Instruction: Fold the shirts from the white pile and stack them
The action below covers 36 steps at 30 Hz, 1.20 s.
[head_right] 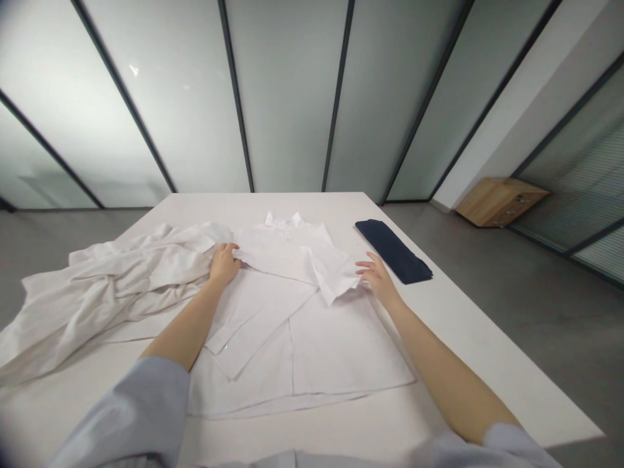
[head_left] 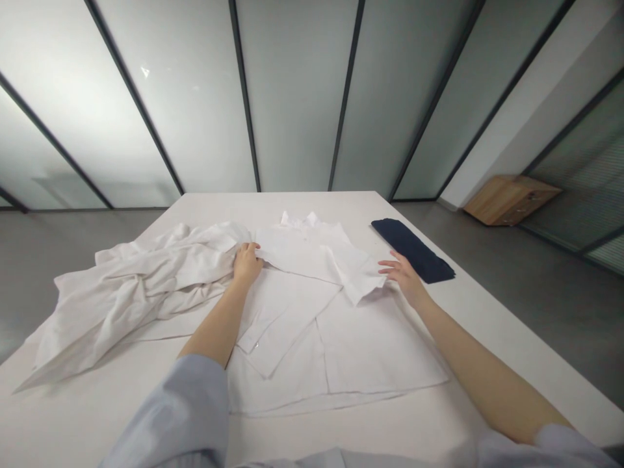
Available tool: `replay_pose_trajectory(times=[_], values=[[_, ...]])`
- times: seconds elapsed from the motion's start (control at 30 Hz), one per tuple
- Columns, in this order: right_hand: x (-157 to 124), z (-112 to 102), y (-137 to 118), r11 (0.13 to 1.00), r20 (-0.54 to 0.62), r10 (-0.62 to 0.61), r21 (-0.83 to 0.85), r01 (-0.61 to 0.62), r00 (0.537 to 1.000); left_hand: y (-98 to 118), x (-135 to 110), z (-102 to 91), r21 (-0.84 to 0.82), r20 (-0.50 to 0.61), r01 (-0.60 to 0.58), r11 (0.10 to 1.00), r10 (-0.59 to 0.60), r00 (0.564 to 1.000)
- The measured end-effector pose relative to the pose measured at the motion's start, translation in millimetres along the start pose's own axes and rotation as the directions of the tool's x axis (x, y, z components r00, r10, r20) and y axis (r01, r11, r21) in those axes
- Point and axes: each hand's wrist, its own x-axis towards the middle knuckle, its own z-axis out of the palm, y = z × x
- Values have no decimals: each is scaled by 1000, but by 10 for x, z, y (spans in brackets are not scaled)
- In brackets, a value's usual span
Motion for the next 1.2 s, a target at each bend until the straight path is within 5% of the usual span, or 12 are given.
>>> replay_pose_trajectory(times=[0.13,0.27,0.37,0.5,0.57,0.63,0.73,0.87,0.93,1.03,1.1,1.2], values=[[4,-106,-181,946,166,-206,-218,240,964,135,-55,9,174,73,-208,963,198,978],[-191,194,-377,741,534,-243,-437,510,810,172,-70,41,245,211,-384,890,338,917],[-330,452,-418,633,598,-200,-526,568,777,133,-54,51,256,292,-378,890,301,908],[-260,528,-456,810,428,-212,-426,403,879,75,-27,15,247,303,-366,897,287,909],[-180,466,-514,960,242,-136,-207,188,961,45,-15,-25,249,270,-375,893,308,912],[-143,378,-589,994,86,-8,106,-1,996,2,-4,-71,263,212,-367,892,317,924],[-213,222,-657,901,87,184,384,-204,979,-95,3,-120,289,166,-350,891,313,935],[-380,-76,-513,871,350,408,128,-475,843,-243,-7,-144,270,221,-351,897,297,929],[-377,-260,-360,889,326,436,-10,-457,839,-286,-2,-164,217,226,-346,913,298,927],[-216,-477,-158,965,-9,263,-10,-263,965,-262,24,-208,119,129,-295,948,280,951],[-62,-498,-103,993,-170,109,-34,-116,979,-174,32,-213,86,64,-250,964,245,967],[125,-258,-150,987,-103,-83,-144,68,991,31,-11,-128,96,125,-273,957,260,957]])
